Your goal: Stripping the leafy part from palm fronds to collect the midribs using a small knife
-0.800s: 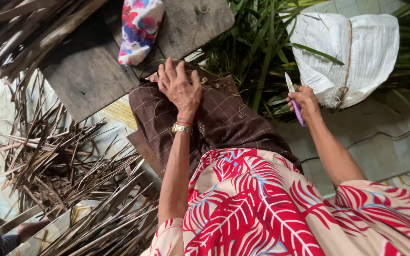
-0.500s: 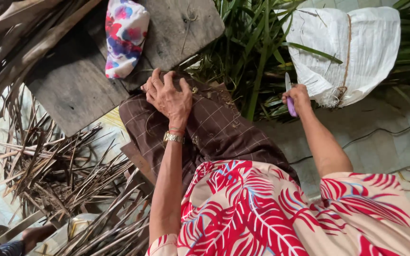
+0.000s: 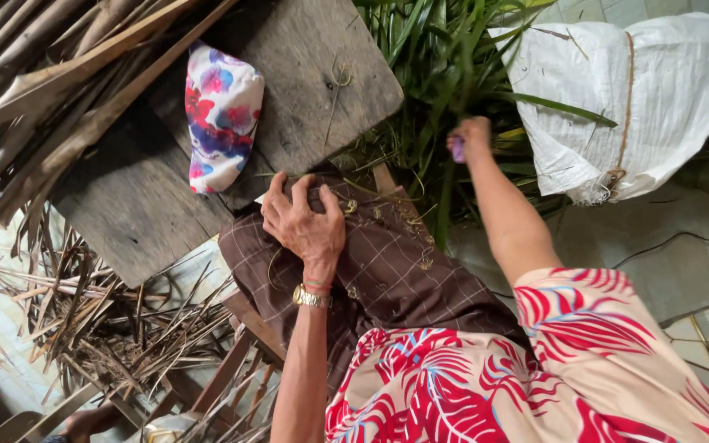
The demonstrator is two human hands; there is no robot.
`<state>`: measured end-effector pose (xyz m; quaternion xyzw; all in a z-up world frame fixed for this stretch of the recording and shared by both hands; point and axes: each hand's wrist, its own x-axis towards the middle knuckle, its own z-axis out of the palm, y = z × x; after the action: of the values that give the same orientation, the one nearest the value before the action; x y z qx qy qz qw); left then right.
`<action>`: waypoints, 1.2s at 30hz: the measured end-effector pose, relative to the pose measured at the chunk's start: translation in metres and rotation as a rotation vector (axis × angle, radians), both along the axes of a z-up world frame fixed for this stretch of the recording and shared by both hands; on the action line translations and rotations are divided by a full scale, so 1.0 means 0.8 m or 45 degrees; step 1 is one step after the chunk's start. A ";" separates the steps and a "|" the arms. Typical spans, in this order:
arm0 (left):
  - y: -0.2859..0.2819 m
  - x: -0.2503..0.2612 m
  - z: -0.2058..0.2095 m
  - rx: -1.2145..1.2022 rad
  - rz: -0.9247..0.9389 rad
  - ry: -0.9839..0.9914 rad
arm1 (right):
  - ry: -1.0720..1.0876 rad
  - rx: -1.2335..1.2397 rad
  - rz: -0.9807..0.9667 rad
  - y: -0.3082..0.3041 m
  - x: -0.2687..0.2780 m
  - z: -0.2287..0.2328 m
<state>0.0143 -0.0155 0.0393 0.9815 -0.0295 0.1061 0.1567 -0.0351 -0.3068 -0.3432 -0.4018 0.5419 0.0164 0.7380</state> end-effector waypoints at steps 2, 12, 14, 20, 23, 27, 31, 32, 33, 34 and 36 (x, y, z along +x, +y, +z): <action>0.004 0.000 -0.003 0.012 0.005 0.006 | -0.135 -0.097 0.158 0.044 0.040 0.011; -0.002 0.000 0.007 -0.015 -0.003 0.018 | -0.203 -0.886 1.026 0.063 0.020 0.118; -0.002 0.000 0.004 -0.018 -0.008 0.028 | -0.086 -0.949 0.982 0.042 -0.029 0.069; -0.001 -0.003 0.004 -0.021 -0.017 0.038 | 0.566 -0.826 0.885 0.051 -0.067 0.004; 0.000 -0.002 0.005 -0.043 -0.014 0.028 | 0.505 -0.693 1.154 0.098 -0.015 0.024; 0.004 -0.001 0.005 -0.046 -0.052 0.041 | 0.087 -0.675 1.434 0.123 0.017 0.090; 0.005 -0.003 0.004 -0.069 -0.056 0.056 | 0.081 -0.780 1.532 0.072 -0.048 0.106; 0.004 -0.003 0.006 -0.086 -0.058 0.048 | 0.188 -0.844 1.388 0.068 -0.069 0.116; 0.003 -0.001 0.007 -0.104 -0.060 0.034 | 0.288 -0.908 1.238 0.063 -0.085 0.126; 0.003 -0.002 0.007 -0.106 -0.062 0.037 | 0.292 -0.908 1.238 0.049 -0.105 0.099; 0.004 -0.002 0.006 -0.091 -0.069 0.029 | 0.657 -0.945 0.963 0.025 -0.147 0.045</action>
<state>0.0125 -0.0124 0.0440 0.9752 -0.0506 0.0916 0.1949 -0.1526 -0.2864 -0.3069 -0.7817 0.4923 0.1850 0.3351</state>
